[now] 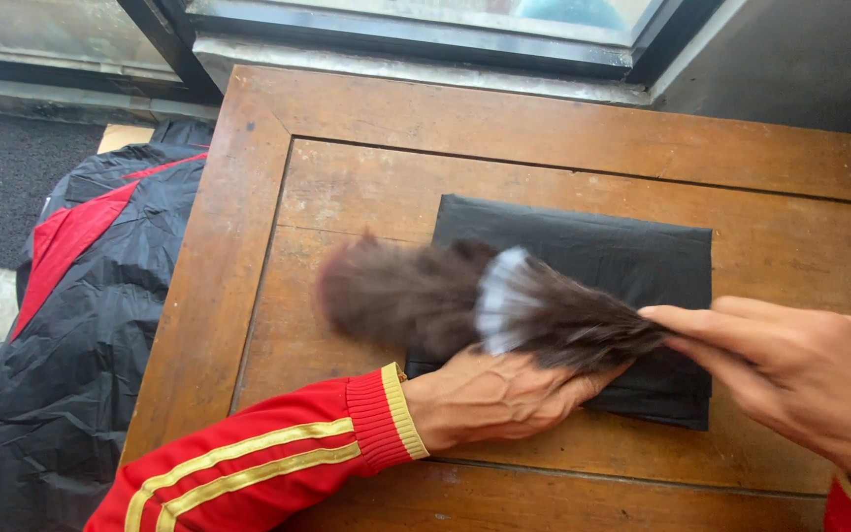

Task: The person uses a feather duster to clean a large piece of black and red fabric laid out on a wooden table. They brush the surface repeatedly, fold the fabric into a smaller rectangular shape, and continue dusting the folded item.

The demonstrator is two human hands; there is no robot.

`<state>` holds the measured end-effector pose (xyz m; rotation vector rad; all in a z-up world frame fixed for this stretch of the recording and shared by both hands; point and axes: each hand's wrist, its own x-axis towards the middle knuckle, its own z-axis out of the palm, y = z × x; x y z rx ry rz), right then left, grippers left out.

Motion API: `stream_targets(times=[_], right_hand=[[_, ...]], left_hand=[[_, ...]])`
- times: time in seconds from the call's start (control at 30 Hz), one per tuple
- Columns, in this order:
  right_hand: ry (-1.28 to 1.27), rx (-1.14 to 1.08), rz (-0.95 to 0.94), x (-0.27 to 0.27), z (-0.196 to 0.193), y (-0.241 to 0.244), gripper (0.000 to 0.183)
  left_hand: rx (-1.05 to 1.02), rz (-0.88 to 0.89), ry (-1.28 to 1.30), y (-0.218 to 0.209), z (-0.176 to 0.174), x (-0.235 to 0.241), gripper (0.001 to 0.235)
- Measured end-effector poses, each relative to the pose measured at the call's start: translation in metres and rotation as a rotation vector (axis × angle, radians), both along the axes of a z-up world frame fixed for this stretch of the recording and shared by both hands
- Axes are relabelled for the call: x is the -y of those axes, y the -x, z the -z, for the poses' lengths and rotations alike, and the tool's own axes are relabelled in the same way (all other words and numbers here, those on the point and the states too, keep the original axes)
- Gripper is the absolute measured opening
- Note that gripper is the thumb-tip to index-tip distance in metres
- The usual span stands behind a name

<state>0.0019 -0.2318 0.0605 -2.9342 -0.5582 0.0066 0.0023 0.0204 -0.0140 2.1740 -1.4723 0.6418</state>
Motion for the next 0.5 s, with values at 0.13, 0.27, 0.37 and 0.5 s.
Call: stream_targets(times=[0.13,0.27,0.37,0.5], right_hand=[[0.573,0.226,0.15,-0.023,-0.003,-0.016,0.034],[0.492,0.547,0.09,-0.02,-0.004,-0.023,0.018],[-0.15,0.295,-0.062,-0.018,-0.01,-0.024,0.02],[0.14,0.047,0.091,-0.006,-0.001,-0.022,0.028]], left_hand=[[-0.004,-0.022,-0.034,-0.001,-0.003,0.002,0.037],[0.021,-0.029,-0.078,-0.001,-0.005,0.001,0.038],[-0.005,-0.011,-0.042,0.0,-0.007,0.0,0.036],[0.06,-0.015,-0.061,-0.001,-0.011,-0.001,0.036]])
